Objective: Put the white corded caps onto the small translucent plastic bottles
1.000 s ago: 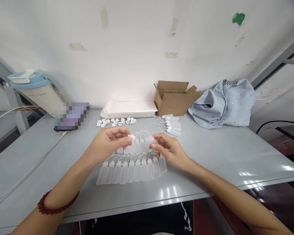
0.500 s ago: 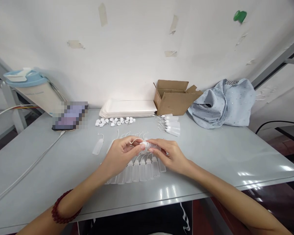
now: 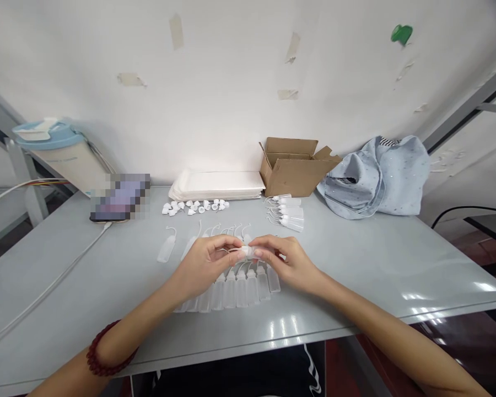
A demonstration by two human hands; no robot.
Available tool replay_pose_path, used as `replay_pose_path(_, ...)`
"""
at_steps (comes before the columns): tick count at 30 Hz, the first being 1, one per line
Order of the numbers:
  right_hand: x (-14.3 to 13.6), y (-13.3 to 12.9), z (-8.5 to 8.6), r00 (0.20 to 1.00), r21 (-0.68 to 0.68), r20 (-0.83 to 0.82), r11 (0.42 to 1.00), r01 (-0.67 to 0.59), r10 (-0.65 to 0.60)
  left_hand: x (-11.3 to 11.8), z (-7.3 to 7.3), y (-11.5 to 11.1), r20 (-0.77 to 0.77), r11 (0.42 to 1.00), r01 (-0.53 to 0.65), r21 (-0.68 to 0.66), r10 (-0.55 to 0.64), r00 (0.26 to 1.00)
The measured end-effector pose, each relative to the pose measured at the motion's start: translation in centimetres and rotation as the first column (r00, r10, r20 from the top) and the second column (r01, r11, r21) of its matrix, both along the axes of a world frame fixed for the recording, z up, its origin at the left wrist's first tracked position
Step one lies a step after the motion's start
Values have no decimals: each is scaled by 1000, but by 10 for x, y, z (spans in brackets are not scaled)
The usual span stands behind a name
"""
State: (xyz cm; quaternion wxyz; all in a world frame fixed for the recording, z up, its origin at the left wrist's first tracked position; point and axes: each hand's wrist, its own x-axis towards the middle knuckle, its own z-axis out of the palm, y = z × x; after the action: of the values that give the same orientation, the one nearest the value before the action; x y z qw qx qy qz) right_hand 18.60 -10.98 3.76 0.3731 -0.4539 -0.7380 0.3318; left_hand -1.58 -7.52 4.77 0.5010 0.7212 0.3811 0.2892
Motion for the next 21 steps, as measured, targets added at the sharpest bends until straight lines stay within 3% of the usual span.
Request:
replay_pose_path(3,1,1,6,968,-322,-252,942,-92,9,1,-2,-3,6,966,-10,258,8,1000)
replay_pose_path(5,2,3,8,929,-420,-369,890,-180,14,2,-1,-4,-7,940,2,340,0,1000)
replay_pose_path(7,3,4,8,911,-445,-411,869,-217,17,2,2,-4,-1,961,14,277,-14,1000)
replay_pose_path(9,2,4,8,911,-445,-412,867,-224,24,2,6,-5,1,993,41,115,-42,999)
replay_pose_path(13,0,1,10,921,-449,-385,860,-242,59,3,10,-6,10,984,103,-144,-103,995)
replay_pose_path(15,-1,-1,9,939,-405,-335,887,-219,78,3,9,-6,26,978,83,-189,-80,996)
replay_pose_path(17,-1,-2,5,975,-282,-210,950,-136,77,3,7,-4,52,976,45,-213,-35,998)
replay_pose_path(19,-1,-2,-1,999,-60,-34,998,-36,34,2,5,-2,88,970,16,-244,6,996)
replay_pose_path(21,0,-2,-8,995,181,97,983,7,-25,2,5,-1,110,961,2,-278,29,994)
